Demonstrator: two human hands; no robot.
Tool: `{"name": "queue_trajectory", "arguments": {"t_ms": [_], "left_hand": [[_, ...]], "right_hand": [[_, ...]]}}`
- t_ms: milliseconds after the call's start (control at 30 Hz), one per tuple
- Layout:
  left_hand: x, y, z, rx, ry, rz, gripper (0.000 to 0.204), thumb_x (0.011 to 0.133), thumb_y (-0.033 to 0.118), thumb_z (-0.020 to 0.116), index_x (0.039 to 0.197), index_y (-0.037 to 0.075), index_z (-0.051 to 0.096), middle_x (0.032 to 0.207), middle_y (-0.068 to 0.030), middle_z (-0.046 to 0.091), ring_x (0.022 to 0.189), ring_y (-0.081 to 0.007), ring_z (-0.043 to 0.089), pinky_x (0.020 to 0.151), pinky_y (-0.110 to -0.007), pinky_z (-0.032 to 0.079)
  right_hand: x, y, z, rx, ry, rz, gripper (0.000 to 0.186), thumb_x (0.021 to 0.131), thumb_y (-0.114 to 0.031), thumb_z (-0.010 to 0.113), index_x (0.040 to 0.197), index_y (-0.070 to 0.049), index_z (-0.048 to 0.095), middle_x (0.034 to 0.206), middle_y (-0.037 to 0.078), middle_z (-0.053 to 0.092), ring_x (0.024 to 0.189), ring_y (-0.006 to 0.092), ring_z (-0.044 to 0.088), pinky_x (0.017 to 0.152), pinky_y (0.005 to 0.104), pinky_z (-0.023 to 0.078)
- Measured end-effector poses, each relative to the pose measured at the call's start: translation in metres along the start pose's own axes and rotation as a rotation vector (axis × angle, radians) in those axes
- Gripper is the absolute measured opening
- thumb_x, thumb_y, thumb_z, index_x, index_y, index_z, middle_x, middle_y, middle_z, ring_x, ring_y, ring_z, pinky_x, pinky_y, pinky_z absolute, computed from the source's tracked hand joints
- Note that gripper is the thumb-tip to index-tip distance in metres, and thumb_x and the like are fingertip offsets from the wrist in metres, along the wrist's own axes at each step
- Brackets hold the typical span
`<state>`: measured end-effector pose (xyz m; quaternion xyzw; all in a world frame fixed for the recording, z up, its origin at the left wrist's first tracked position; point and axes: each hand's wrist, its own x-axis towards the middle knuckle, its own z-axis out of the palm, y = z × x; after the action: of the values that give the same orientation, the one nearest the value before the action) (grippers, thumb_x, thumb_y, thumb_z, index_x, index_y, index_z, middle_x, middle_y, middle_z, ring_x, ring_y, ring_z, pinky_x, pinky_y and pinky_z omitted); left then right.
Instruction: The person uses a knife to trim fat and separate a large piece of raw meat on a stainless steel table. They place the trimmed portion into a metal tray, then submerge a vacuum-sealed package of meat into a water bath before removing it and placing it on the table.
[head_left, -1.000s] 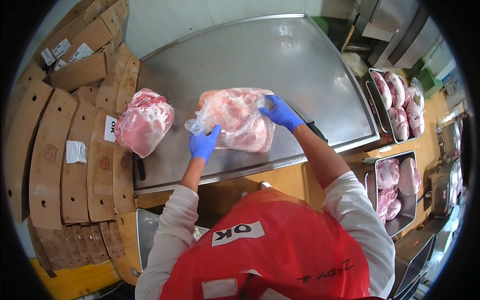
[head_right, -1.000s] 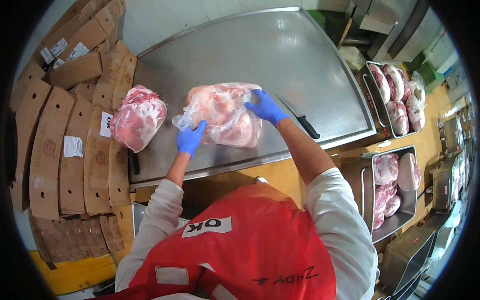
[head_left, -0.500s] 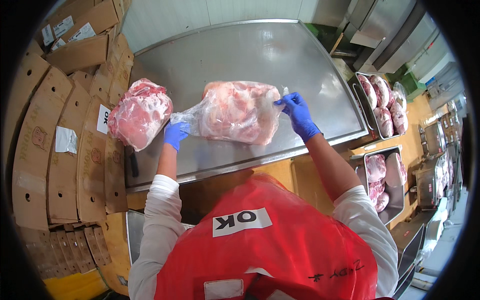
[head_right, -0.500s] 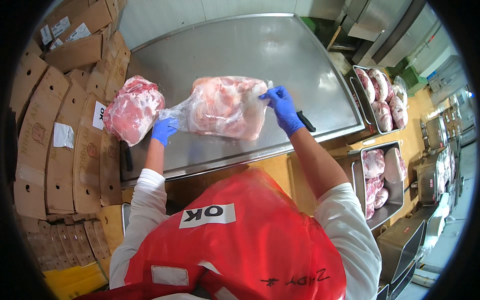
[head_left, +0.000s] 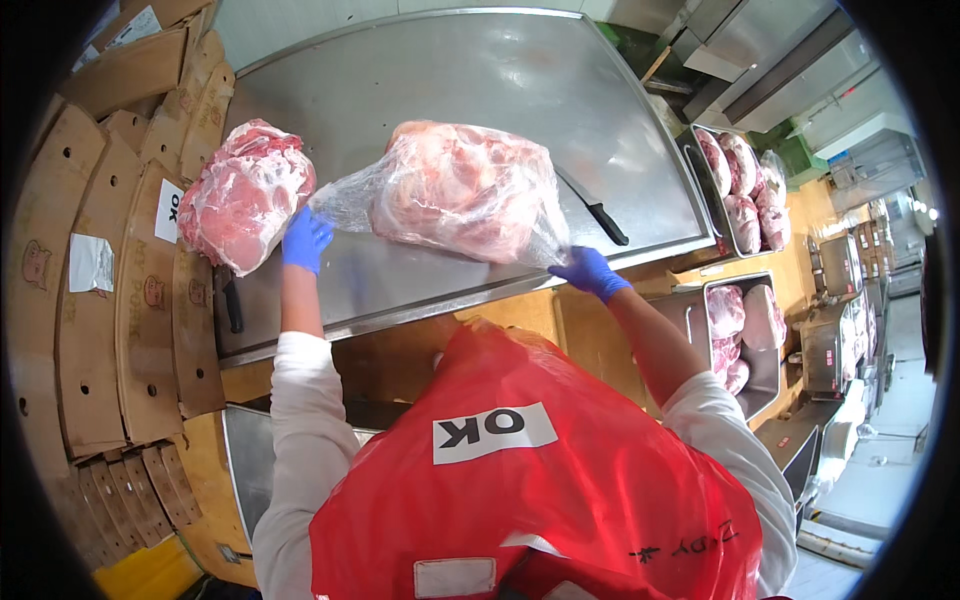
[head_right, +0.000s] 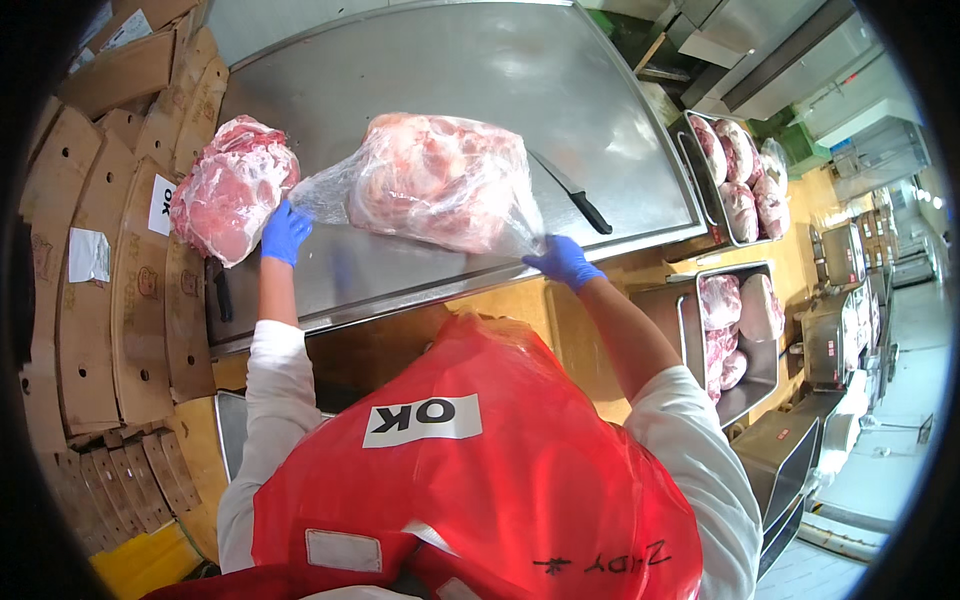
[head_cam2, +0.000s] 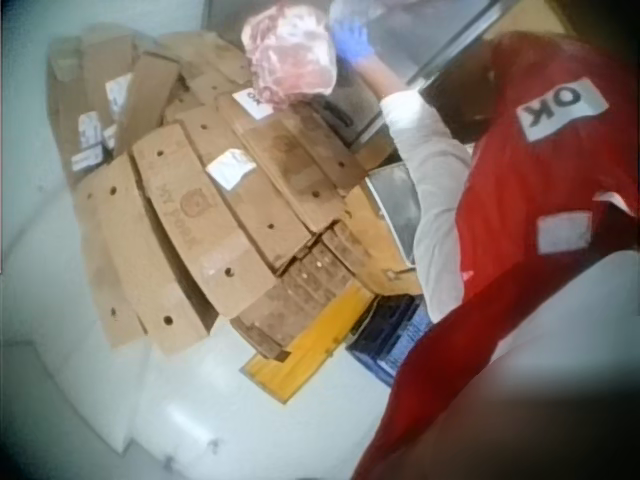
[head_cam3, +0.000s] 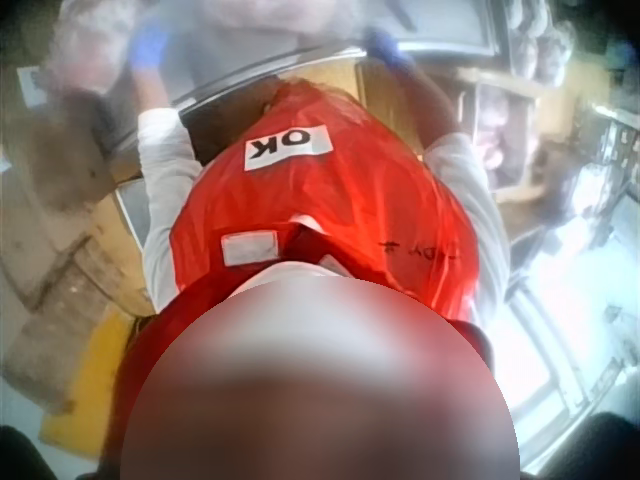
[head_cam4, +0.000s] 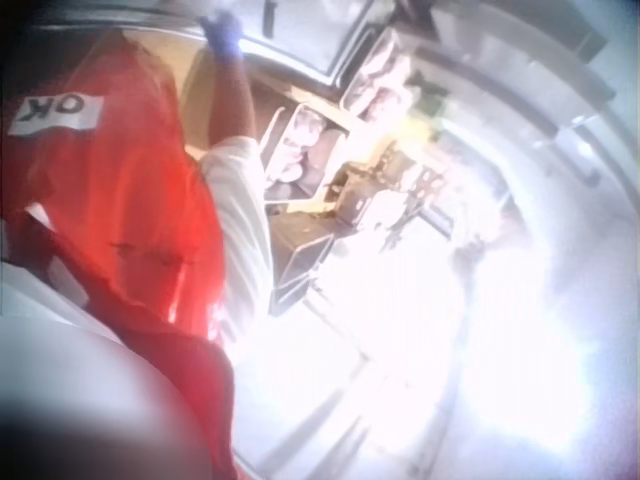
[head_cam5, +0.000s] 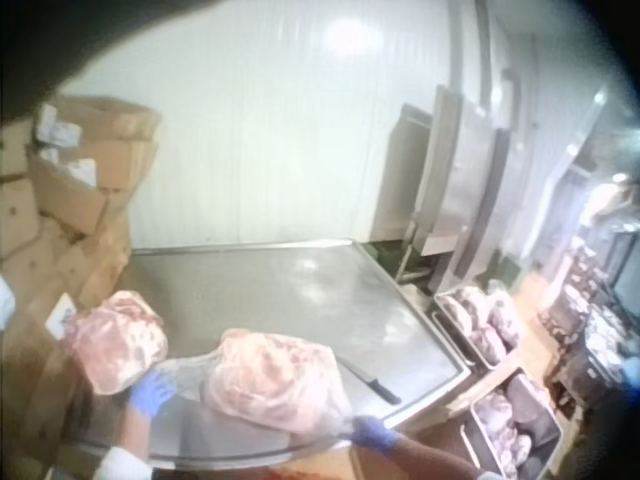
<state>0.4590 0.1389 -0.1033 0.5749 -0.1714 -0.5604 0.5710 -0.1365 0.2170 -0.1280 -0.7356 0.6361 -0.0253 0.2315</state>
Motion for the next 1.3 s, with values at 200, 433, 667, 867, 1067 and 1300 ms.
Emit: {"name": "queue_trajectory", "arguments": {"t_ms": [200,433,667,867,1067,1300], "left_hand": [[-0.122,-0.097,0.049,0.696,-0.2,0.611,0.025,0.09,0.019,0.079,0.106,0.003,0.069,0.092,-0.0031,0.069,0.083,-0.0128,0.063,0.081,-0.031,0.055],[-0.223,-0.124,0.202,0.556,-0.31,0.839,0.071,0.08,0.027,0.088,0.139,0.002,0.057,0.136,-0.0192,0.062,0.123,-0.0337,0.063,0.105,-0.039,0.049],[-0.223,-0.142,0.196,0.46,-0.244,0.496,0.03,0.096,-0.001,0.064,0.125,0.0,0.071,0.113,-0.0052,0.074,0.101,-0.0166,0.068,0.091,-0.033,0.054],[-0.237,-0.123,0.182,0.239,-0.165,0.503,0.03,0.105,0.008,0.055,0.13,-0.004,0.067,0.109,-0.0027,0.071,0.095,-0.0098,0.062,0.088,-0.027,0.052],[-0.236,-0.093,0.192,0.342,-0.2,0.388,0.034,0.107,0.018,0.055,0.134,0.002,0.066,0.108,0.0011,0.069,0.093,-0.0081,0.061,0.082,-0.027,0.05],[-0.2,-0.094,0.185,0.238,-0.035,0.34,0.028,0.108,0.022,0.057,0.127,0.006,0.071,0.102,0.0018,0.07,0.087,-0.0081,0.063,0.076,-0.027,0.052]], "right_hand": [[0.005,-0.095,-0.007,0.049,-0.283,-0.516,0.036,0.1,-0.041,0.064,0.105,-0.007,0.077,0.101,0.021,0.074,0.096,0.0398,0.072,0.085,0.0442,0.057],[-0.016,-0.18,-0.13,0.286,-0.45,-0.666,0.035,0.101,-0.033,0.066,0.104,0.001,0.073,0.095,0.027,0.071,0.087,0.042,0.068,0.083,0.0445,0.055],[0.035,-0.091,-0.111,0.631,0.042,-0.906,0.028,0.093,-0.028,0.077,0.104,-0.002,0.073,0.098,0.015,0.07,0.093,0.0363,0.068,0.089,0.043,0.055],[0.066,-0.072,-0.1,0.234,0.364,-0.903,0.025,0.088,-0.026,0.078,0.102,-0.006,0.071,0.094,0.015,0.067,0.086,0.0357,0.066,0.082,0.0467,0.055],[0.093,-0.07,-0.099,0.405,0.244,-0.713,0.015,0.089,-0.018,0.076,0.093,-0.006,0.068,0.089,0.014,0.067,0.08,0.0339,0.067,0.075,0.0454,0.055],[0.061,-0.07,-0.113,0.538,0.279,-0.645,0.01,0.09,-0.013,0.074,0.09,-0.004,0.067,0.086,0.015,0.067,0.076,0.0323,0.067,0.072,0.0415,0.054]]}}
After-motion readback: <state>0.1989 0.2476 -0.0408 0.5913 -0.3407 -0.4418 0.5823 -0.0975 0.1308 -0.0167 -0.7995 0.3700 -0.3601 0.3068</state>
